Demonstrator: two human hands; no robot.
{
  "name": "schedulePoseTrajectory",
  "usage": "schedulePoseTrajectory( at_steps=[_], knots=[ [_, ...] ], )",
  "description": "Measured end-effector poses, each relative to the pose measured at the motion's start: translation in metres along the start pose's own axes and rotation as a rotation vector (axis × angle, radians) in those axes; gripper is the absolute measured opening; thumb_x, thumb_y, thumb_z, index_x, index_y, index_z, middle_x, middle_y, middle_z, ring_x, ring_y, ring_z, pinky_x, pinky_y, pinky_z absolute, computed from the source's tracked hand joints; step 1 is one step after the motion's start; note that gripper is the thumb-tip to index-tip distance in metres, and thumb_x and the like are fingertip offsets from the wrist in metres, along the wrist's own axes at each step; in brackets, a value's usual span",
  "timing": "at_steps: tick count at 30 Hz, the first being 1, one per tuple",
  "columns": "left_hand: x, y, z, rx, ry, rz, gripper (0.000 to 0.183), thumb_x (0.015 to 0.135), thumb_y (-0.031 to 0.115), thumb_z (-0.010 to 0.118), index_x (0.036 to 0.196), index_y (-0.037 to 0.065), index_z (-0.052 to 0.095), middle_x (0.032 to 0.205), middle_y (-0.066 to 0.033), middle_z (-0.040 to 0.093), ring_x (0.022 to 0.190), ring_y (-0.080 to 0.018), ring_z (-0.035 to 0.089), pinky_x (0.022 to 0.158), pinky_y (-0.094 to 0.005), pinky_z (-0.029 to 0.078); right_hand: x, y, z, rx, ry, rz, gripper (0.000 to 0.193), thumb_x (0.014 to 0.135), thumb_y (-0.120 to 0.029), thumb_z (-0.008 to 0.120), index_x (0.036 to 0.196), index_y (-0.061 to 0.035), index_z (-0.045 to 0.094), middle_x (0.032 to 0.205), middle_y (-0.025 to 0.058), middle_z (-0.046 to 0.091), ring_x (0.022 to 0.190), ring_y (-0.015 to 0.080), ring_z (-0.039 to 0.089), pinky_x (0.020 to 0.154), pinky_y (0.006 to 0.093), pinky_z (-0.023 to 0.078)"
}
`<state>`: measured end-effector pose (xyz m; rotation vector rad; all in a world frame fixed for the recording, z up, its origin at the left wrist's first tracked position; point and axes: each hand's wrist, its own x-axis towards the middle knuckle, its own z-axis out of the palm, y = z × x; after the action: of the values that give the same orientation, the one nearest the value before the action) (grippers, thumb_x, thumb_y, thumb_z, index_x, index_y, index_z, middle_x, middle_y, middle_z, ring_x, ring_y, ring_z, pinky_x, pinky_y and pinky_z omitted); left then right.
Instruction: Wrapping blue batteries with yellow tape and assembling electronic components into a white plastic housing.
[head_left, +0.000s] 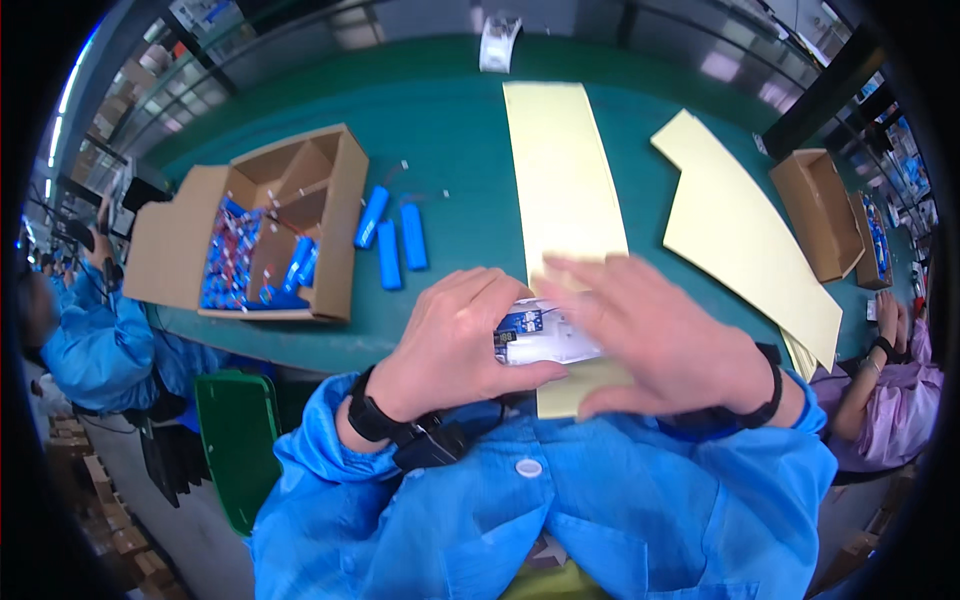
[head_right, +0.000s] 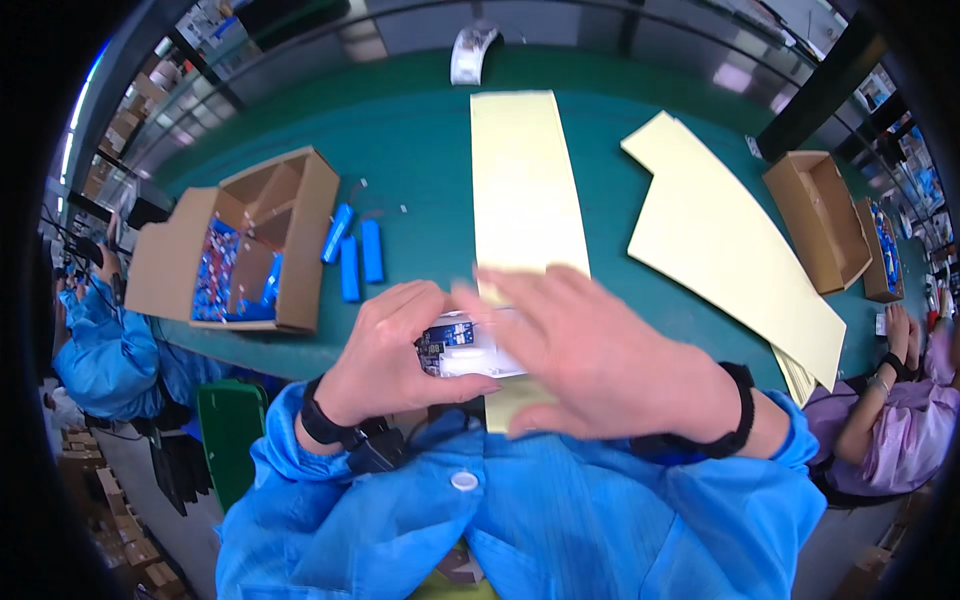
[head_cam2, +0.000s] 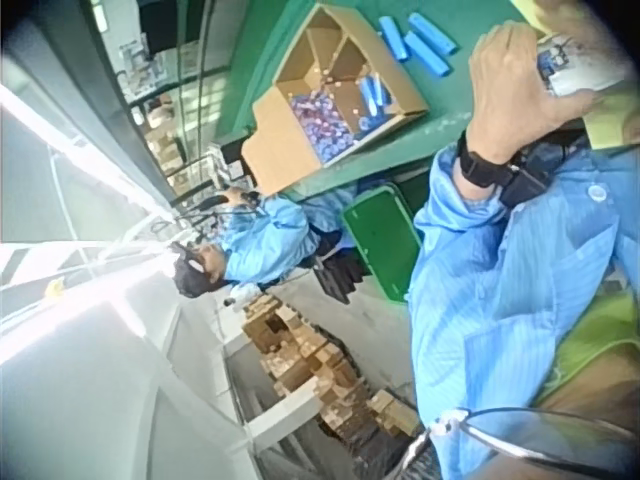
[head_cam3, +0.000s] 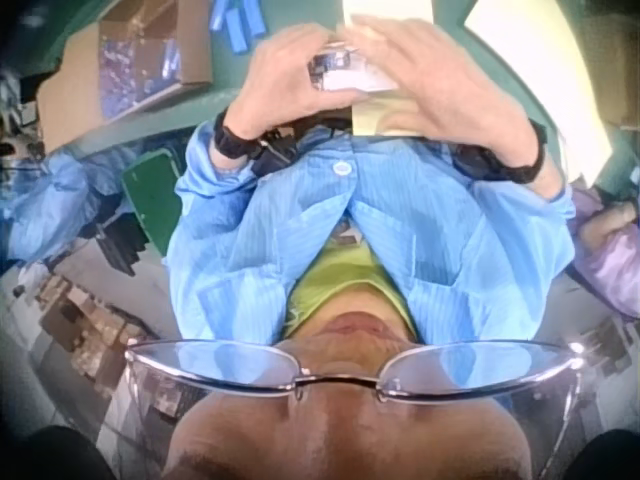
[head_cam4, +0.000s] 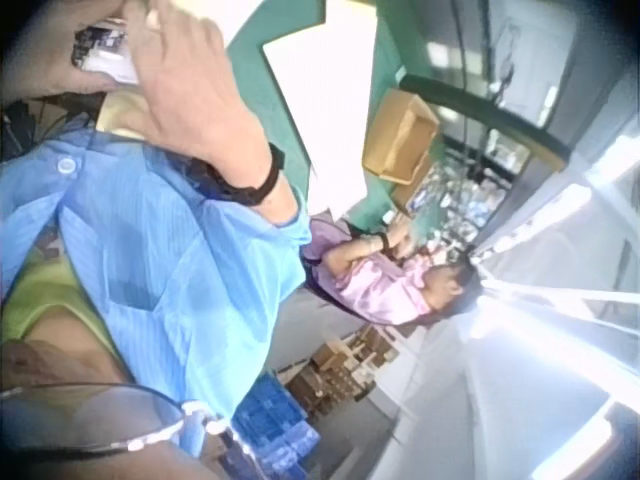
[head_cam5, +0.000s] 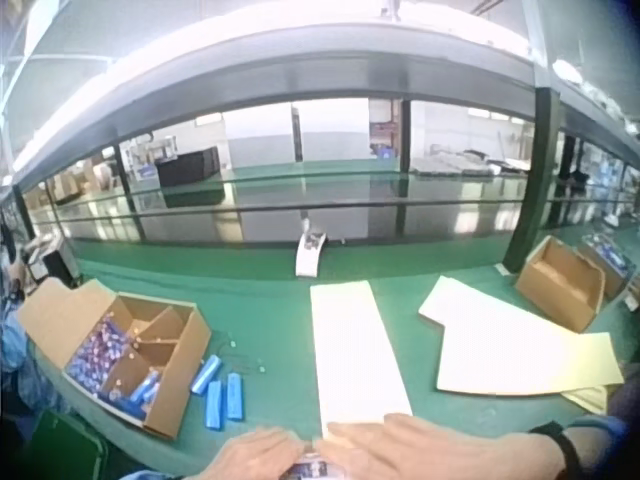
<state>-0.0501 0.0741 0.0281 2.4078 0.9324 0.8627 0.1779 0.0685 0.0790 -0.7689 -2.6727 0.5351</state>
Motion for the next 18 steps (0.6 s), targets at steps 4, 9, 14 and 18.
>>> schedulePoseTrajectory(
  at_steps=[4, 9, 14, 18],
  knots=[
    [0.026, 0.003, -0.017, -0.066, 0.051, -0.082, 0.062, 0.059, 0.029, 0.088, 0.106, -0.002, 0.062, 0.095, -0.0175, 0.063, 0.088, -0.0327, 0.062, 0.076, -0.0392, 0.049, 0.019, 0.02, -0.024, -0.175, -0.018, -0.034, 0.068, 0.077, -0.022, 0.073, 0.137, -0.003, 0.045, 0.119, 0.0185, 0.055, 0.106, 0.0367, 0.054, 0.093, 0.0461, 0.041],
    [0.064, -0.006, 0.001, 0.256, 0.468, 0.027, 0.078, 0.073, 0.019, 0.077, 0.137, -0.004, 0.039, 0.136, -0.0231, 0.042, 0.128, -0.041, 0.038, 0.106, -0.047, 0.032, 0.048, 0.181, -0.085, -0.481, 0.402, 0.348, 0.055, 0.082, -0.028, 0.07, 0.129, -0.0032, 0.053, 0.111, 0.0176, 0.06, 0.098, 0.0391, 0.058, 0.086, 0.0438, 0.048],
    [0.057, -0.041, 0.027, 0.203, 0.413, 0.024, 0.062, 0.076, 0.012, 0.072, 0.129, -0.004, 0.046, 0.126, -0.0222, 0.05, 0.117, -0.0413, 0.048, 0.104, -0.0497, 0.034, 0.075, 0.313, -0.075, -0.611, 0.267, 0.804, 0.053, 0.084, -0.029, 0.067, 0.132, -0.0136, 0.053, 0.119, 0.0199, 0.056, 0.112, 0.0407, 0.054, 0.092, 0.0514, 0.046],
    [0.06, -0.037, 0.027, 0.141, 0.426, 0.057, 0.052, 0.075, 0.009, 0.071, 0.121, -0.003, 0.05, 0.117, -0.0193, 0.052, 0.11, -0.0366, 0.051, 0.102, -0.0508, 0.035, 0.114, 0.313, -0.063, -0.783, 0.437, 0.564, 0.036, 0.087, -0.018, 0.062, 0.123, -0.0186, 0.061, 0.114, 0.0135, 0.061, 0.106, 0.0381, 0.056, 0.089, 0.0464, 0.047]
  ],
)
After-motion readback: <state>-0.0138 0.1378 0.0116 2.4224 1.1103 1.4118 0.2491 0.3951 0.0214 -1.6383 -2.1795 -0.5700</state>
